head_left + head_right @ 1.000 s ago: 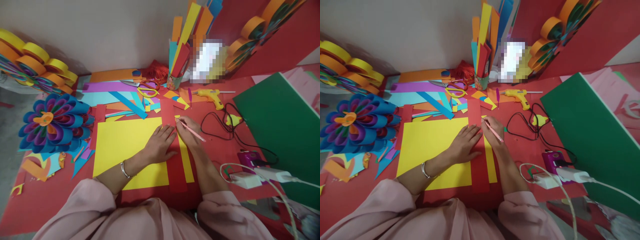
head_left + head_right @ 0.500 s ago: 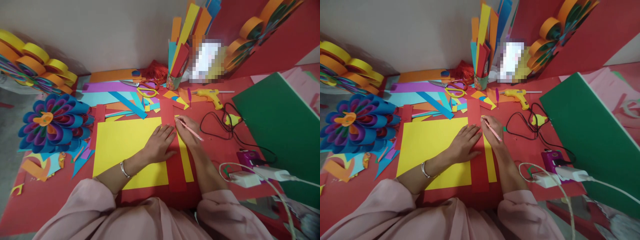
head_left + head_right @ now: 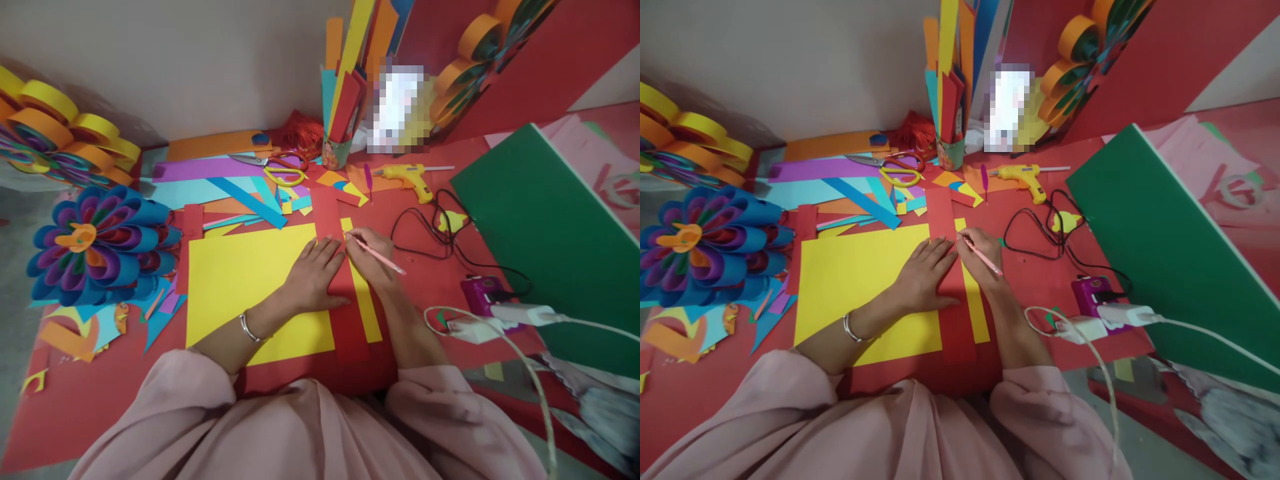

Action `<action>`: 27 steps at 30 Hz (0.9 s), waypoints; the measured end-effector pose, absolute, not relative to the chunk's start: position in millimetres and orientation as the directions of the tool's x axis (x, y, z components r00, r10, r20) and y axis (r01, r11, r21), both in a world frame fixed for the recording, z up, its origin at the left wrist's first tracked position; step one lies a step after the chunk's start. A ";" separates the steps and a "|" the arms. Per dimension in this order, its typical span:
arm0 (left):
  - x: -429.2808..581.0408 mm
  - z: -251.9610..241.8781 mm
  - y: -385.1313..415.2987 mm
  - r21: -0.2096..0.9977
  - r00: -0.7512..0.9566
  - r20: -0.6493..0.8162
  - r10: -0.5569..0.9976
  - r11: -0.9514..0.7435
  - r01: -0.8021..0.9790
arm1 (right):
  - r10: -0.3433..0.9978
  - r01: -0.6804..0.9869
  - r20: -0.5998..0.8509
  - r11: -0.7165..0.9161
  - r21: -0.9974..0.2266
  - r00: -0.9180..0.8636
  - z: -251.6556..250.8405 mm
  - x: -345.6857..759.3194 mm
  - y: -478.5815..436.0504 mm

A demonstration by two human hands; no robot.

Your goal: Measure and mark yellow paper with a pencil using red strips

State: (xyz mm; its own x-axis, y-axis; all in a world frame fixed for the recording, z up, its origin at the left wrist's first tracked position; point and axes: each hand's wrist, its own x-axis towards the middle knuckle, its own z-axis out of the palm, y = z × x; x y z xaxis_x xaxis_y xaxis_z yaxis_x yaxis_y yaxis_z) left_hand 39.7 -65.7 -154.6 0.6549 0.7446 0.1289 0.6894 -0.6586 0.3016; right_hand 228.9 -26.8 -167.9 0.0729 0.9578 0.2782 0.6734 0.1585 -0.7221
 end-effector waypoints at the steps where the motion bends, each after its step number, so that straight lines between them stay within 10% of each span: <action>1: 40.0 -154.0 -65.7 0.302 0.655 0.120 0.746 -0.656 0.692 | 0.958 0.674 0.278 0.158 -0.721 0.073 -168.5 229.3 -29.4; 27: 36.6 -158.9 -62.0 0.323 0.673 0.134 0.728 -0.674 0.664 | 0.960 0.689 0.278 0.222 -0.690 -0.030 -145.6 253.8 -194.1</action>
